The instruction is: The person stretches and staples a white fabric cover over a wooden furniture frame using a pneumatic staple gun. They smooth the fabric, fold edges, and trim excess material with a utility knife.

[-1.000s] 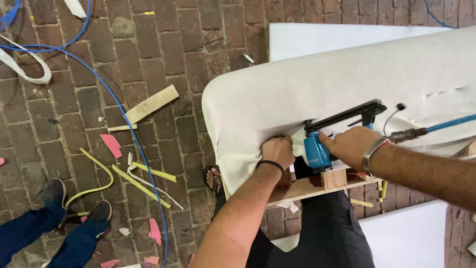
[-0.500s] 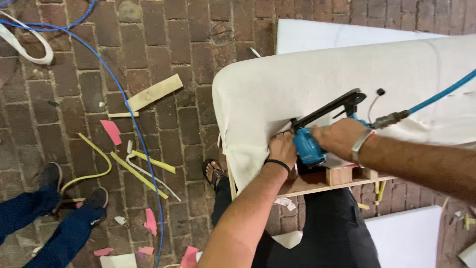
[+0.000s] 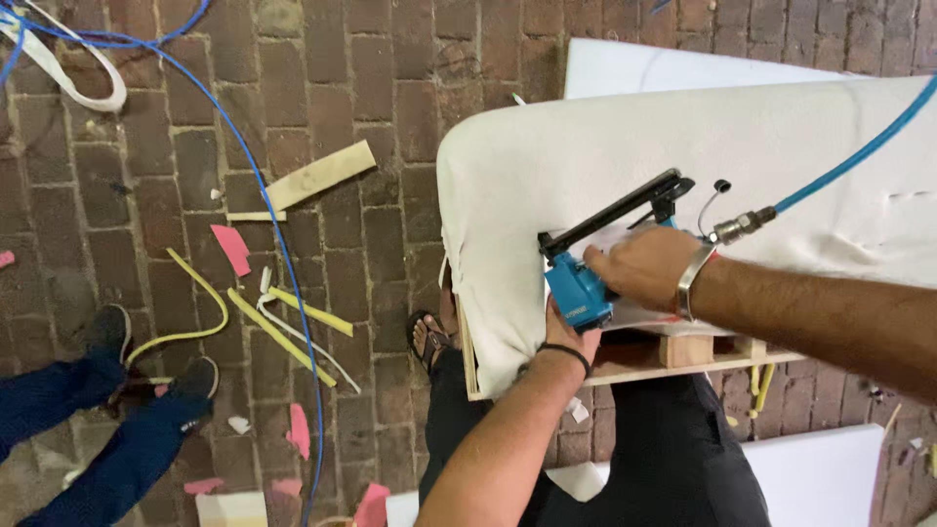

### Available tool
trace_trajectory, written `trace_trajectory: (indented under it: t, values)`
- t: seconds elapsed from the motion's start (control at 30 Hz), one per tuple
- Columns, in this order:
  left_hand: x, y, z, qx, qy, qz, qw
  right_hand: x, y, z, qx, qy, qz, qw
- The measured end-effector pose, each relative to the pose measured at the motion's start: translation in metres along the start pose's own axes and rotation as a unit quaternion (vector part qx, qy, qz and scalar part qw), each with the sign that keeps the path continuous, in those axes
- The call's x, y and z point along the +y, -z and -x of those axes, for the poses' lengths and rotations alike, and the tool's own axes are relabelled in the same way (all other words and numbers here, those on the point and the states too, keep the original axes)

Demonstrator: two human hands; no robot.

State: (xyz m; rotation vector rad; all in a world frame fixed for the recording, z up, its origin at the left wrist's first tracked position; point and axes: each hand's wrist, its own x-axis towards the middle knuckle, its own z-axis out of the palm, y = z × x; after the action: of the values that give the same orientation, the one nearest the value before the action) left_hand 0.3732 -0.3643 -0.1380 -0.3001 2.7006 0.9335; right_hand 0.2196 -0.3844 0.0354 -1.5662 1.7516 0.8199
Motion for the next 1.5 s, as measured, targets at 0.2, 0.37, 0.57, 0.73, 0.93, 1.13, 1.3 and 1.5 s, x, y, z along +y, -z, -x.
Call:
trace_trajectory:
  t: [0.2, 0.37, 0.57, 0.73, 0.93, 1.13, 1.3, 1.5]
  values:
    - [-0.003, -0.003, 0.001, 0.046, 0.042, 0.09, 0.994, 0.004, 0.019, 0.029, -0.031, -0.016, -0.045, 0.998]
    - [0.001, -0.002, 0.003, -0.054, -0.003, -0.009, 0.999, -0.007, 0.029, 0.046, 0.06, -0.102, -0.28, 0.953]
    - [0.001, 0.006, 0.007, 0.045, -0.026, -0.04, 0.998, -0.008, 0.003, 0.009, 0.081, -0.149, -0.379, 0.91]
    - [-0.001, 0.015, 0.009, 0.006, -0.037, -0.044, 0.998, -0.009, -0.005, 0.0, 0.046, -0.166, -0.397, 0.902]
    - [0.001, 0.009, -0.001, -0.126, 0.03, 0.001, 0.992, -0.029, 0.012, -0.001, 0.056, -0.134, -0.352, 0.925]
    - [0.004, 0.002, -0.003, -0.075, -0.035, 0.004, 0.997, -0.034, 0.009, 0.007, 0.071, -0.134, -0.337, 0.929]
    - [-0.006, 0.014, 0.005, 0.064, -0.041, 0.02, 0.997, 0.01, -0.055, 0.061, 0.25, -0.286, -0.35, 0.856]
    - [0.01, 0.05, 0.019, 0.003, -0.013, 0.122, 0.992, 0.127, -0.187, 0.137, 0.4, -0.427, -0.281, 0.761]
